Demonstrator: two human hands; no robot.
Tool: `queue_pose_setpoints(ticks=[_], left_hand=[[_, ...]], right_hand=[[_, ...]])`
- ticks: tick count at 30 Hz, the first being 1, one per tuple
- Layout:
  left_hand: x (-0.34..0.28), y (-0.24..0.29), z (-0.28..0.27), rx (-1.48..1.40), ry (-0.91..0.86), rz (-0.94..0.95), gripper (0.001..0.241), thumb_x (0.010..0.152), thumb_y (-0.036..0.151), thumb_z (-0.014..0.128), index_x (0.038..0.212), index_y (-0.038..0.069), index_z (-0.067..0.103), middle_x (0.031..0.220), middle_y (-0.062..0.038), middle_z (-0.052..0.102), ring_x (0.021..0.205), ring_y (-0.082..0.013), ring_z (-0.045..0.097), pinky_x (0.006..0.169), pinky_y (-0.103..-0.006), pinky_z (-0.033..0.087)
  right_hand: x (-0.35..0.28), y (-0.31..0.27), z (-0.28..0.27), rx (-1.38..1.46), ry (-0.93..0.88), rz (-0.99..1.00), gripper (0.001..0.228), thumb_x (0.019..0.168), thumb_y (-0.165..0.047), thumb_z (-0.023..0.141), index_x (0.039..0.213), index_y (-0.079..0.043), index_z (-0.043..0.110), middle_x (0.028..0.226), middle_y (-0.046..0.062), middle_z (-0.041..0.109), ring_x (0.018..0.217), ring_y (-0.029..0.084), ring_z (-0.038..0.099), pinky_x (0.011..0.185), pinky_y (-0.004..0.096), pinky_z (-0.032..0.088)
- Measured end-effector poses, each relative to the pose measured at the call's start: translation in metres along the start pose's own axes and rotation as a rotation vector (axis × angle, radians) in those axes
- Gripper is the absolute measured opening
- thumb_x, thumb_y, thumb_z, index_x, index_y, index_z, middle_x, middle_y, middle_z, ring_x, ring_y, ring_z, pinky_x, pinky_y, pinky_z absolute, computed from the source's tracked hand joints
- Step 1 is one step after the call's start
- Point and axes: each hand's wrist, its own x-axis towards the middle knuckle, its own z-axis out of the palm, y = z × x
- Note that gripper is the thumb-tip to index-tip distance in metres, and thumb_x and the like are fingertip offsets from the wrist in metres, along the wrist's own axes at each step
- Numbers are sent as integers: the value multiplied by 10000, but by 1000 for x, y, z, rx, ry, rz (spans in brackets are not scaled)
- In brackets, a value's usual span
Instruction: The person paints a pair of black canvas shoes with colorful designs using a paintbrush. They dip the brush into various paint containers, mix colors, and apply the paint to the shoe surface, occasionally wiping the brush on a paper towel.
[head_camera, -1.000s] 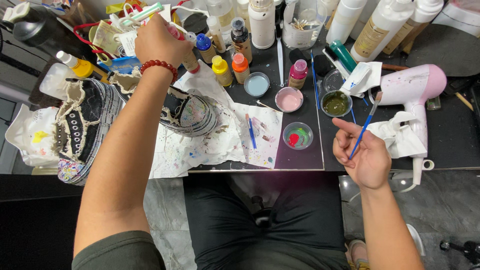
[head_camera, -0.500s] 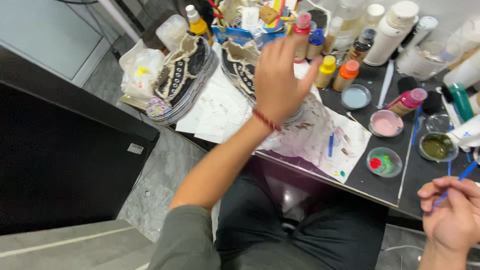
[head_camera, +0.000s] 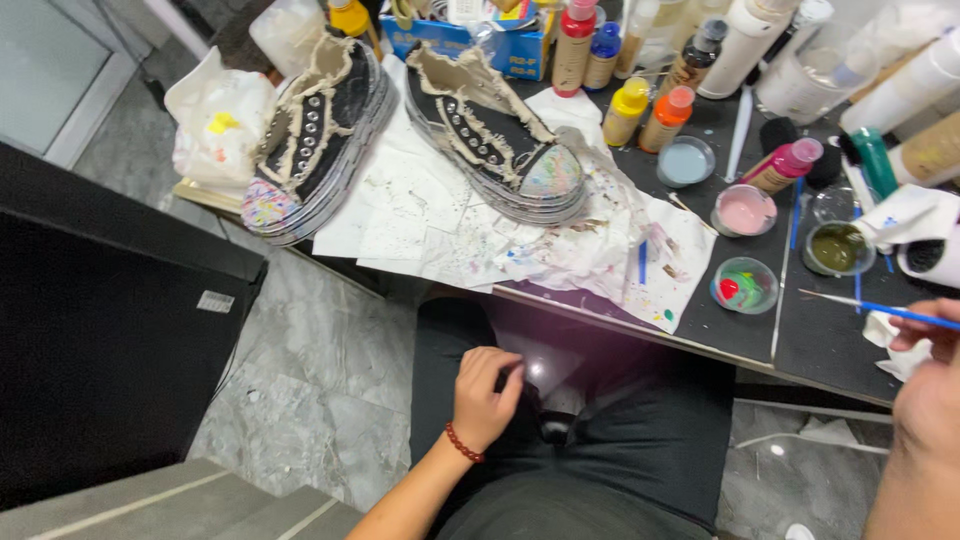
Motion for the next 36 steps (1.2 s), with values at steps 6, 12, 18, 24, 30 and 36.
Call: queue_pose_setpoints(ticks=[6,12,18,24,30,36], left_hand=[[-19,-28,8,100,-122,-227,194,837,114,789,1009,63,715,794,-57,693,800,-249,665,787,-367,515],[-21,-51,25,660,-400,-255,500,792,362,748,1228,133,662,1346,-146,538,1356,-335,416,1081,-619,301],[-18,-60,37,849,-615,-338,571,804,487,701,1305,221,634,1531,-129,407,1483,-346,257,1104,-708,230],[-10,-58,43,903,-668,-344,556,806,508,690,1291,239,643,1540,-122,399,1486,-352,249,1101,-713,228],[-6,-58,48,907,-683,-353,547,807,509,686,1281,239,653,1544,-124,397,1481,-363,243,1103,-712,220],[-5,-59,50,908,-689,-349,535,815,509,683,1273,234,659,1543,-125,394,1480,-362,243,1103,-717,218]], right_hand=[[28,-113,69,-161,46,-29,249,1179,-156,630,1076,61,692,901,98,713,769,120,686,705,246,557],[49,-163,113,-339,-116,-61,183,1070,-130,650,1055,49,688,848,96,734,751,129,713,655,242,551],[59,-150,126,-421,-224,-130,153,1053,-111,659,1026,35,696,851,101,743,780,146,755,684,261,583],[62,-140,129,-429,-256,-150,158,1048,-105,651,1015,42,698,855,107,749,788,164,765,685,268,583],[63,-148,129,-488,-280,-268,126,1016,-78,686,960,34,702,861,116,734,743,189,734,651,286,548],[67,-151,134,-478,-333,-315,87,991,-54,688,960,27,697,845,103,712,715,199,700,643,300,527]])
